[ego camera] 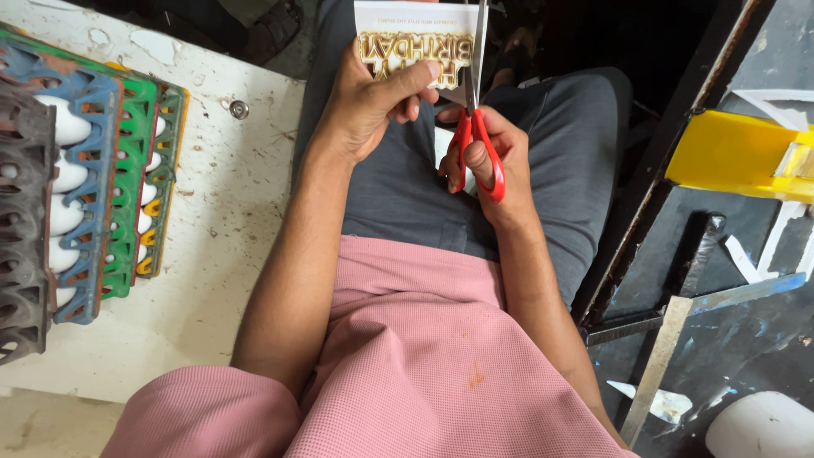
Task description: The person uses red-handled scissors to cut gold lettering from a white paper sheet. They hold the paper in their left hand and carefully trim around the letters with the scissors in their right hand.
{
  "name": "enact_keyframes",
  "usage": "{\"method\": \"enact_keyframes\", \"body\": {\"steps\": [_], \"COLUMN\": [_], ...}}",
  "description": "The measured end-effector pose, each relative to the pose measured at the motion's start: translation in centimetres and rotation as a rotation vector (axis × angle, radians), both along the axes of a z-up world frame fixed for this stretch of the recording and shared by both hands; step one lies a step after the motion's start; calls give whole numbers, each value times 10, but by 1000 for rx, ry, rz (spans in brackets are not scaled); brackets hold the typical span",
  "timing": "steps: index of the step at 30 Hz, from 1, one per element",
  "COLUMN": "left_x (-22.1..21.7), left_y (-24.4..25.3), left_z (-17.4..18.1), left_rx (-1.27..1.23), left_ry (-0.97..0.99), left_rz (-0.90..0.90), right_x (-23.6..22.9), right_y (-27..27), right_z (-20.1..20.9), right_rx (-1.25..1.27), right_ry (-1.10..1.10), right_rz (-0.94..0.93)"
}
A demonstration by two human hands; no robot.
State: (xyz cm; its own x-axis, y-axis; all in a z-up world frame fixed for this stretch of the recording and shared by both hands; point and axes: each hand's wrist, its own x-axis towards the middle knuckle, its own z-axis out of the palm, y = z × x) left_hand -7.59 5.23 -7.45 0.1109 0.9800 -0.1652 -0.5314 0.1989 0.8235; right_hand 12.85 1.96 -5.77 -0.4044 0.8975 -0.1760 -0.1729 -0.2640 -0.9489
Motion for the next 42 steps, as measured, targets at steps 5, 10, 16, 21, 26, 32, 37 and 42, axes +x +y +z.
{"method": "enact_keyframes", "body": {"steps": [5, 10, 16, 21, 26, 32, 37, 42], "left_x": [-1, -1, 0, -1, 0, 0, 0, 0], "left_y": [-1, -2, -1, 0, 1, 0, 2, 0], "left_z": [-4, -3, -2, -2, -5, -4, 2, 4], "left_rx": [-15, -21, -10, -25, -50, -62, -53, -82], "left_ry": [20, 8, 17, 31, 13, -1, -7, -2], "left_rz": [7, 8, 7, 11, 23, 20, 6, 13], "right_x": [2, 1, 1, -1, -2, -4, -5, -4], "right_y": [-1, -2, -2, -2, -3, -4, -4, -4], "right_z": [-1, -1, -3, -8, -10, -9, -7, -8], "right_rx": [-6, -10, -6, -7, -2, -5, 12, 8], "right_ry": [0, -5, 2, 17, 24, 3, -30, -43], "right_rz": [7, -2, 3, -2, -7, -22, -20, -22]}}
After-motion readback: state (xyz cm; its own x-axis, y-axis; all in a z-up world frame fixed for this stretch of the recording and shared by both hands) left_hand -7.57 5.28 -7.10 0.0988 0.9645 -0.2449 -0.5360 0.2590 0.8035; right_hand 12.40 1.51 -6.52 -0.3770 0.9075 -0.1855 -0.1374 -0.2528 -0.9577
